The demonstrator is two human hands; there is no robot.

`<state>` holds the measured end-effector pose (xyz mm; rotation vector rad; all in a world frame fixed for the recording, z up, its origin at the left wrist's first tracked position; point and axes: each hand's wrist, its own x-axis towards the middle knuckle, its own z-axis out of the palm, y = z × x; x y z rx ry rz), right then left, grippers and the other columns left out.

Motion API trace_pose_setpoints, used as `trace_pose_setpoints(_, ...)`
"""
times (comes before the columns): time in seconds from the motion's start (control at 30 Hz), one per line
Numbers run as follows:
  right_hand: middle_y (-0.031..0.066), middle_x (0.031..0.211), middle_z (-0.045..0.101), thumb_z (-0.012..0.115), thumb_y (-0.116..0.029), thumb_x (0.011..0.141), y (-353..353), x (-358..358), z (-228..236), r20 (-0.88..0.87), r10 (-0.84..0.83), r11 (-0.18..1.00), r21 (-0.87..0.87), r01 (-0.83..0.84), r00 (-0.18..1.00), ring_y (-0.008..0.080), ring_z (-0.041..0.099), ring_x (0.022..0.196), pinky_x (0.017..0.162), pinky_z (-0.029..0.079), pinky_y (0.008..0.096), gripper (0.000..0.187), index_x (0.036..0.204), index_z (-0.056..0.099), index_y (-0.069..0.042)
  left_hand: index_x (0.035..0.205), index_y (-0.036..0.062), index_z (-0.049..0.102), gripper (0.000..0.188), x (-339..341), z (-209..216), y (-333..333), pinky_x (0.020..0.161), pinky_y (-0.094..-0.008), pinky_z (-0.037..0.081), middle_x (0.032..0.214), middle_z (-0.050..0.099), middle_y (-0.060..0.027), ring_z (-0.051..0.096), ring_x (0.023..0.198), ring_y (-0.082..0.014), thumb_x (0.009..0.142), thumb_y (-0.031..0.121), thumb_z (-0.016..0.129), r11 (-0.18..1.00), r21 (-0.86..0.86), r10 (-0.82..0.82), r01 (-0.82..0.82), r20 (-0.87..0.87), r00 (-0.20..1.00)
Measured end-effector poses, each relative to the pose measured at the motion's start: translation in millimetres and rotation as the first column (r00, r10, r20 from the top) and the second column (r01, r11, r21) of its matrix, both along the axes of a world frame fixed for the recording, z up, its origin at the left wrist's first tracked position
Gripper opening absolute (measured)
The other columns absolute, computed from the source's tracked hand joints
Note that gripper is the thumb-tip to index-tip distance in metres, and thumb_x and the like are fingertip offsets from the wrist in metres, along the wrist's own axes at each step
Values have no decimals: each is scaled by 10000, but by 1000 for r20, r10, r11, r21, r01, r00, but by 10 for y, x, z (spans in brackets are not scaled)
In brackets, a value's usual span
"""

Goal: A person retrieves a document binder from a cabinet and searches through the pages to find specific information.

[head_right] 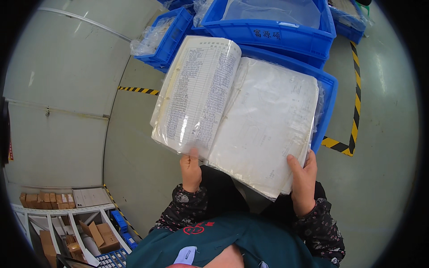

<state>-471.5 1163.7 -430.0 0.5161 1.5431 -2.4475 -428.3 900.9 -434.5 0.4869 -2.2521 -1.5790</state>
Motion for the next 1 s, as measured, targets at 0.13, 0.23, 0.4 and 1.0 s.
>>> trace_pose_setpoints(0.13, 117, 1081, 545, 540, -29, 821, -2, -10, -10, -7, 14, 1000, 0, -14, 1000, 155, 531, 958, 867, 413, 277, 356, 1148, 417, 39, 986, -54, 590, 241, 17, -19, -1, 700, -278, 444, 846, 644, -114, 561, 776, -133, 911, 149, 483, 991, -134, -3, 2, -8, 1000)
trace_pose_setpoints(0.23, 118, 1081, 544, 537, -34, 823, 0, -12, 0, -5, 12, 1000, -3, -12, 1000, 154, 531, 959, 868, 412, 277, 354, 1147, 415, 42, 995, -46, 591, 242, 9, -24, 14, 703, -239, 421, 869, 621, -44, 517, 787, -94, 925, 144, 458, 988, -150, -39, 36, -21, 999)
trace_pose_setpoints(0.4, 122, 1083, 545, 535, -41, 823, 1, -2, 23, -13, 27, 999, 17, -27, 1000, 157, 532, 959, 871, 411, 284, 358, 1148, 411, 44, 989, -46, 592, 230, -3, 5, 50, 624, -226, 403, 786, 603, -22, 486, 700, -73, 916, 135, 469, 985, -169, -30, 20, -58, 998)
trace_pose_setpoints(1.0, 120, 1098, 543, 532, -32, 821, 12, -7, -40, -23, 28, 1000, 12, -27, 999, 167, 531, 971, 878, 409, 289, 371, 1163, 409, 40, 971, -49, 588, 205, -11, -41, 35, 646, -289, 438, 803, 630, -124, 570, 717, -191, 899, 113, 484, 975, -221, -48, 27, -92, 995)
